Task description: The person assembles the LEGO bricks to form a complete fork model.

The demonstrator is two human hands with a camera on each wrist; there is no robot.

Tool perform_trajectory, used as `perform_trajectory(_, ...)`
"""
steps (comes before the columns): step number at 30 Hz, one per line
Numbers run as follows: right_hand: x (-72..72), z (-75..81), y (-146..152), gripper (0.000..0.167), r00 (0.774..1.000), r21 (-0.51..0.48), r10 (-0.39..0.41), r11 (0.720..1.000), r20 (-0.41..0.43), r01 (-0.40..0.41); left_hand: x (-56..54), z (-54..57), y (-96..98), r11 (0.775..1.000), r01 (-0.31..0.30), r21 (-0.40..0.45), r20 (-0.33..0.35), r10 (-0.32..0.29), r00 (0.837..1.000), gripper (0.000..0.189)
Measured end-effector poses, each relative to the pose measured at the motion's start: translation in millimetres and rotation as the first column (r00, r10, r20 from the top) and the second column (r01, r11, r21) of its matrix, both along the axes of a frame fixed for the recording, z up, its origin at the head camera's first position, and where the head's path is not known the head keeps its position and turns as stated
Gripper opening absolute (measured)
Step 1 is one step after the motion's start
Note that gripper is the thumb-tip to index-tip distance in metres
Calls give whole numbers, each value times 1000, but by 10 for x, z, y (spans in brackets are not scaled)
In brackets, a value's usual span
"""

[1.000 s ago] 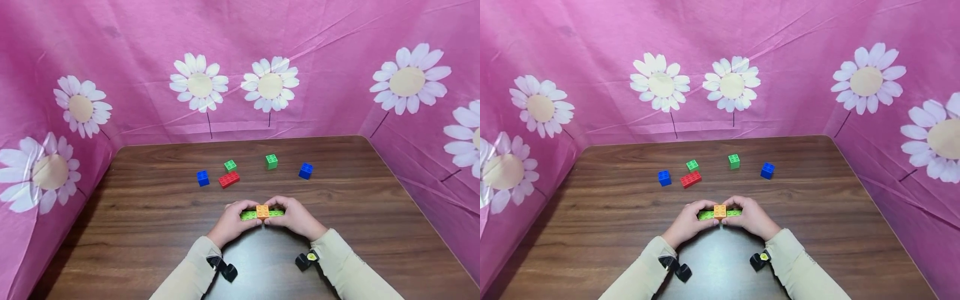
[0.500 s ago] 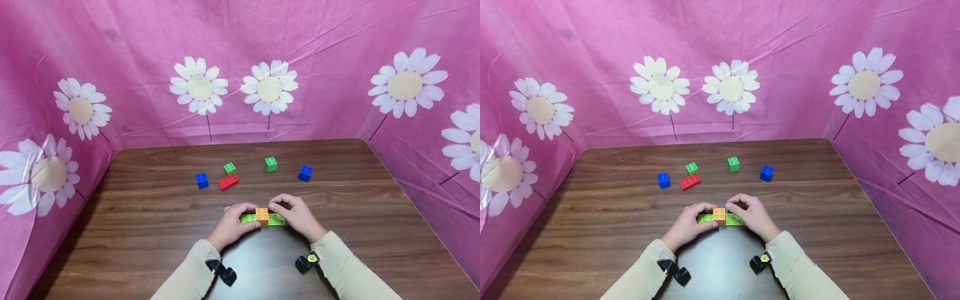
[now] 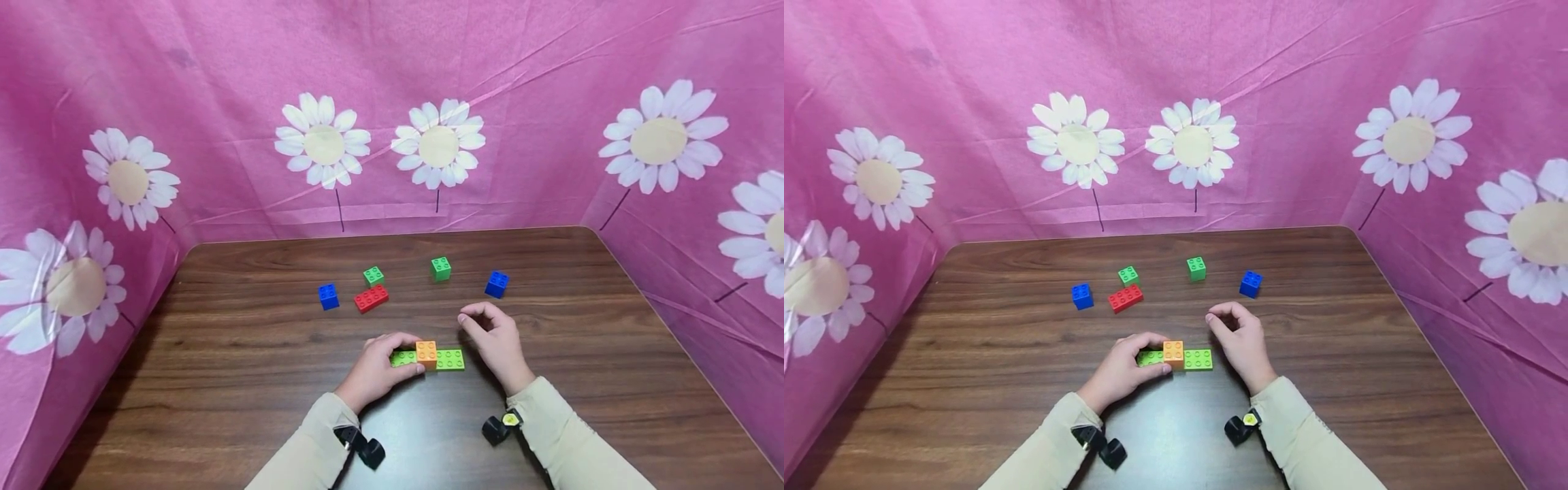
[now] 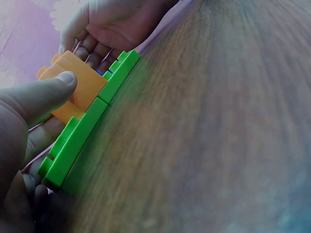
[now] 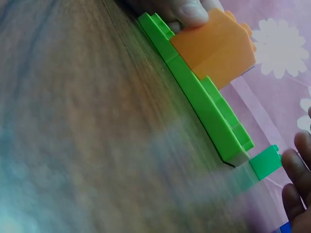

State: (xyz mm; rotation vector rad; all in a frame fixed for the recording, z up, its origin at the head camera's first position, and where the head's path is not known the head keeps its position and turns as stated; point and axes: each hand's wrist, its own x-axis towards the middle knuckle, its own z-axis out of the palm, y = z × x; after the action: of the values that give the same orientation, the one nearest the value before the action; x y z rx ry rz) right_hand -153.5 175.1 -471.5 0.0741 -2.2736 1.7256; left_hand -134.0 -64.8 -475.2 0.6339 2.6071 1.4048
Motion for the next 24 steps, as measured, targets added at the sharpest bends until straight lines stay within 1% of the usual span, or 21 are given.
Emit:
perform_trajectory(6, -14, 11, 1, 13, 997, -71, -71, 995, -30, 69, 0, -1, -1, 1000, 5, 8, 1, -5, 1000, 35)
perform_trajectory(10, -16, 34, 1, 16, 992, -95, -124, 988, -38, 120, 2, -3, -3, 1000, 4, 9, -1, -4, 1000, 35)
perform_trajectory(14, -42, 20, 20, 24, 987, -91, -159, 984, -23, 156, 3, -6, -6, 1000, 3, 4, -4, -3, 1000, 36)
perform_trajectory(19, -74, 3, 49, 32, 980, -58, -201, 978, 9, 201, 4, -7, -6, 1000, 1, -4, -13, -1, 1000, 36)
perform_trajectory(24, -75, 39, 54, 35, 974, -69, -226, 972, 3, 225, 4, -10, -4, 1000, 2, -4, -18, -2, 1000, 35)
